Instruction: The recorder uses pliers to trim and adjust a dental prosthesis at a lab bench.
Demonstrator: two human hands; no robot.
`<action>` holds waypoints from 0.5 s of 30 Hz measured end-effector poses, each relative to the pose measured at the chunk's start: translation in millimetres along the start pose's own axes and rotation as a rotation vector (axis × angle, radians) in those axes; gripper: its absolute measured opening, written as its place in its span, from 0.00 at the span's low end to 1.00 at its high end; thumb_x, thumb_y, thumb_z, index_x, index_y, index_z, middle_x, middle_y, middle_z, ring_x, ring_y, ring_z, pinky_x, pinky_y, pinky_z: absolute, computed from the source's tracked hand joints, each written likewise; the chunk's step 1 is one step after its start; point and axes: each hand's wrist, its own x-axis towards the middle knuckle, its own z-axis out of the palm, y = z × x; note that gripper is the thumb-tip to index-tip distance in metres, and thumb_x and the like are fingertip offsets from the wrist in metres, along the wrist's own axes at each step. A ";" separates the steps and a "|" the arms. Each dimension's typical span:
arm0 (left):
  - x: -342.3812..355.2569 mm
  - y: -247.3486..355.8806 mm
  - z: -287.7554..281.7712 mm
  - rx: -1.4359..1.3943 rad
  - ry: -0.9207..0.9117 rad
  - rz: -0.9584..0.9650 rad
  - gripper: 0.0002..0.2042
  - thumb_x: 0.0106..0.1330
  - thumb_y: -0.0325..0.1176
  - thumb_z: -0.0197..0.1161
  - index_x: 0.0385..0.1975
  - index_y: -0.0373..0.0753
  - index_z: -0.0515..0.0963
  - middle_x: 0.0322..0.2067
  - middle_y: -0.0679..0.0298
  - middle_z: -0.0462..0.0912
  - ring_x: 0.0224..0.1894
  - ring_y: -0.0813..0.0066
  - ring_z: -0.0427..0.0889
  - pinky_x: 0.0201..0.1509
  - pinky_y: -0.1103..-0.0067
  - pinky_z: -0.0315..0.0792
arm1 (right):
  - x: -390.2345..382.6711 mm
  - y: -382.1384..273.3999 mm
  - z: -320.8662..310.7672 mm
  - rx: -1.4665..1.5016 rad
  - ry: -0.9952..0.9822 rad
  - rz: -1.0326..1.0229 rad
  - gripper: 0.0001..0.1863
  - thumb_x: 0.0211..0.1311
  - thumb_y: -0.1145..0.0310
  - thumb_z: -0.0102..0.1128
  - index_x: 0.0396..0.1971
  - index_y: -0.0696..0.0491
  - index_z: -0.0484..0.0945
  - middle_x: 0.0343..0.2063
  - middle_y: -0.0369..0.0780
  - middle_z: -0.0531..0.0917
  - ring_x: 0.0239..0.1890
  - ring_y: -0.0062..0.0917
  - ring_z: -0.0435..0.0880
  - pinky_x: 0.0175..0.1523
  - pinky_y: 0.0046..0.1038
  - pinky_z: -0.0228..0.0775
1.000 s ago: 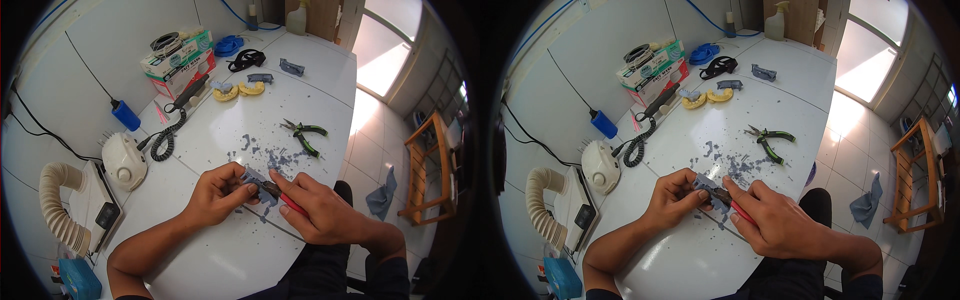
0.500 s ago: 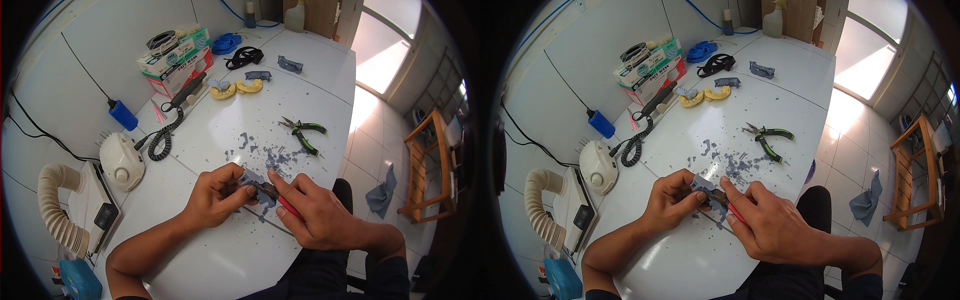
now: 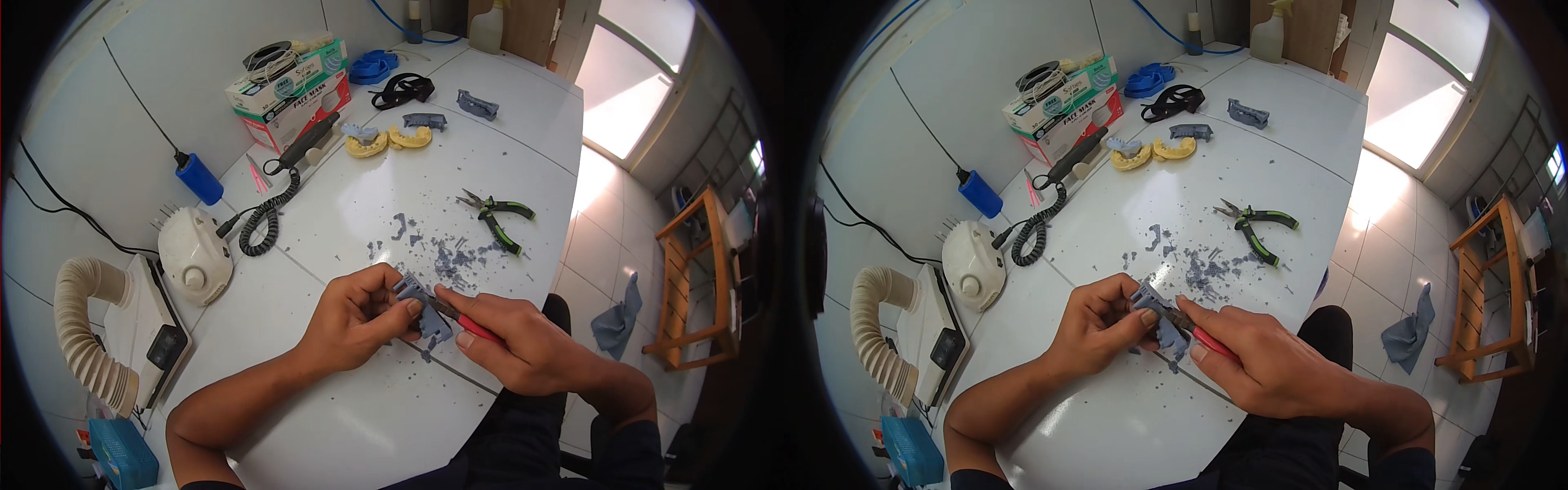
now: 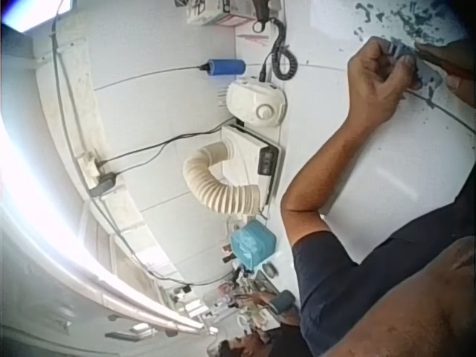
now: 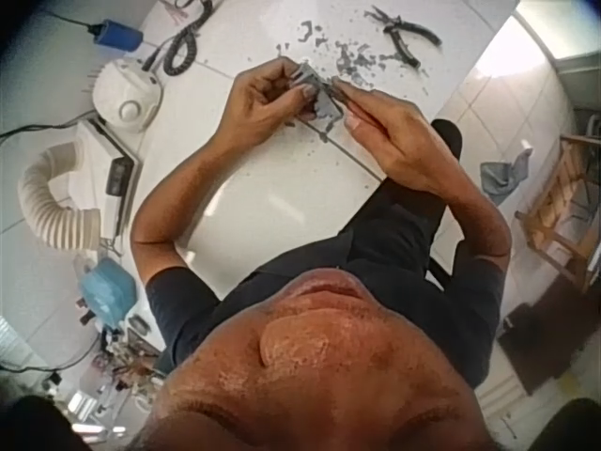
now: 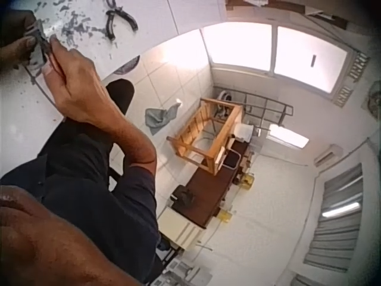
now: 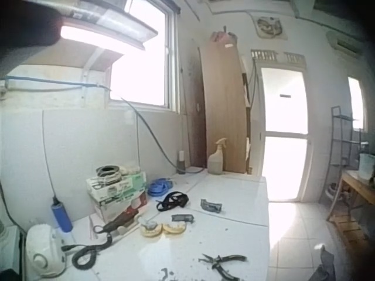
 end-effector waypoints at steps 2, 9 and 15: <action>0.6 0.9 -0.5 -0.005 -0.019 -0.047 0.08 0.77 0.29 0.64 0.45 0.28 0.77 0.37 0.62 0.87 0.39 0.80 0.88 0.48 0.79 0.88 | 1.8 -0.9 -3.6 0.048 -0.036 0.016 0.32 0.78 0.64 0.55 0.74 0.67 0.65 0.40 0.54 0.83 0.41 0.39 0.84 0.52 0.34 0.73; 0.9 -1.3 -3.3 -0.024 0.004 -0.041 0.08 0.77 0.29 0.64 0.45 0.29 0.78 0.36 0.62 0.87 0.39 0.79 0.89 0.45 0.81 0.87 | 8.8 -11.5 -7.5 0.066 -0.085 0.101 0.32 0.78 0.65 0.54 0.73 0.68 0.65 0.46 0.56 0.85 0.48 0.37 0.86 0.57 0.32 0.73; 0.4 -2.3 -3.5 -0.007 -0.021 -0.047 0.09 0.77 0.28 0.64 0.48 0.28 0.79 0.35 0.65 0.85 0.39 0.82 0.88 0.45 0.82 0.87 | 5.9 -5.1 1.2 0.087 -0.042 0.063 0.31 0.78 0.66 0.53 0.73 0.69 0.65 0.48 0.57 0.85 0.50 0.37 0.86 0.60 0.32 0.73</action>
